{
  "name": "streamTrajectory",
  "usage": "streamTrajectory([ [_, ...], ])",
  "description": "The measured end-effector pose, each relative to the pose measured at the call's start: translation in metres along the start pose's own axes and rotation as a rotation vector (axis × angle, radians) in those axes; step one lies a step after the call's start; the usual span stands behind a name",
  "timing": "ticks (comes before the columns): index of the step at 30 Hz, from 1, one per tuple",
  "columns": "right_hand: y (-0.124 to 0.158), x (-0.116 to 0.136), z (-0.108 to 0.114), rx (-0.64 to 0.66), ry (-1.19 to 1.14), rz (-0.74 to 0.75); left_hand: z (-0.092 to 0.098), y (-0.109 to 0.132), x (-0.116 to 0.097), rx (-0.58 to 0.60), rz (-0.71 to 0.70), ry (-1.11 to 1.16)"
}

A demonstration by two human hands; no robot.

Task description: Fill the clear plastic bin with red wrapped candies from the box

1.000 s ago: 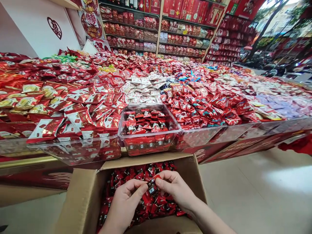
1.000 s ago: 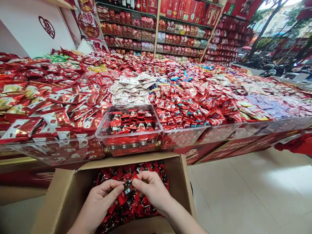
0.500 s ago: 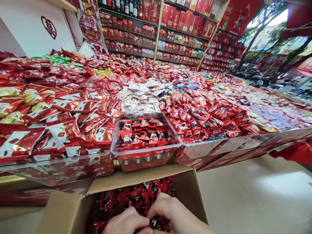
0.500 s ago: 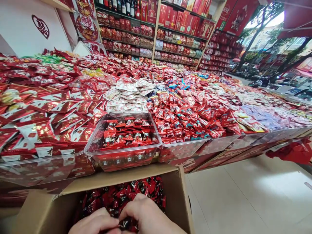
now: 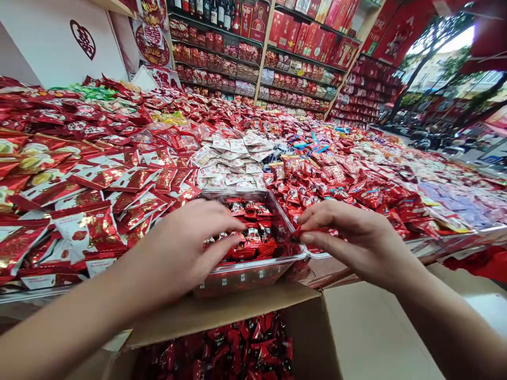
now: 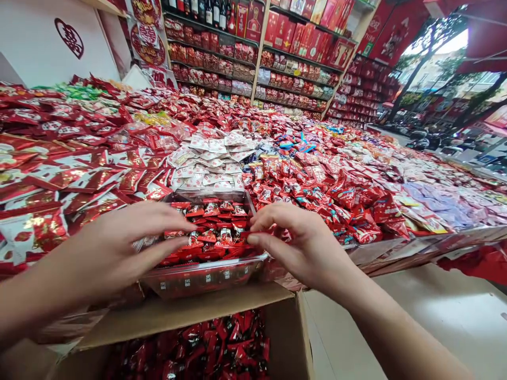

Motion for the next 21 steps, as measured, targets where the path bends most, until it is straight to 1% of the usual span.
streamTrajectory([
  [1, -0.005, -0.002, -0.002, -0.002, 0.045, 0.023, -0.012, -0.019, 0.001, 0.141, -0.013, -0.002],
  [2, -0.009, -0.004, -0.005, -0.003, 0.09, 0.034, -0.026, -0.033, 0.003, 0.281, 0.013, 0.003],
  [4, -0.015, -0.009, -0.009, -0.005, 0.174, 0.022, -0.053, -0.049, 0.006, 0.512, 0.053, 0.015],
  [6, -0.017, -0.015, -0.011, -0.006, 0.232, -0.003, -0.072, -0.057, 0.005, 0.613, 0.052, 0.004],
  [9, -0.019, -0.022, -0.013, 0.022, 0.272, -0.026, -0.088, -0.059, 0.001, 0.671, 0.042, -0.05],
  [14, -0.024, -0.026, -0.019, 0.131, 0.385, -0.032, -0.099, -0.054, -0.005, 0.754, 0.015, -0.095],
  [17, -0.028, -0.026, -0.025, 0.206, 0.455, -0.015, -0.102, -0.052, -0.004, 0.77, 0.012, -0.094],
  [21, -0.035, -0.026, -0.033, 0.291, 0.59, -0.029, -0.099, -0.051, -0.002, 0.759, 0.033, -0.09],
])
Point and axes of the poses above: each hand's wrist, its own y-axis away from the middle knuckle, its own z-axis out of the back of the hand, x = y × z, the point moved 5 cm from there along -y, towards the middle knuckle, and after that the axes turned 3 degrees about -y, right-handed, at the moved point
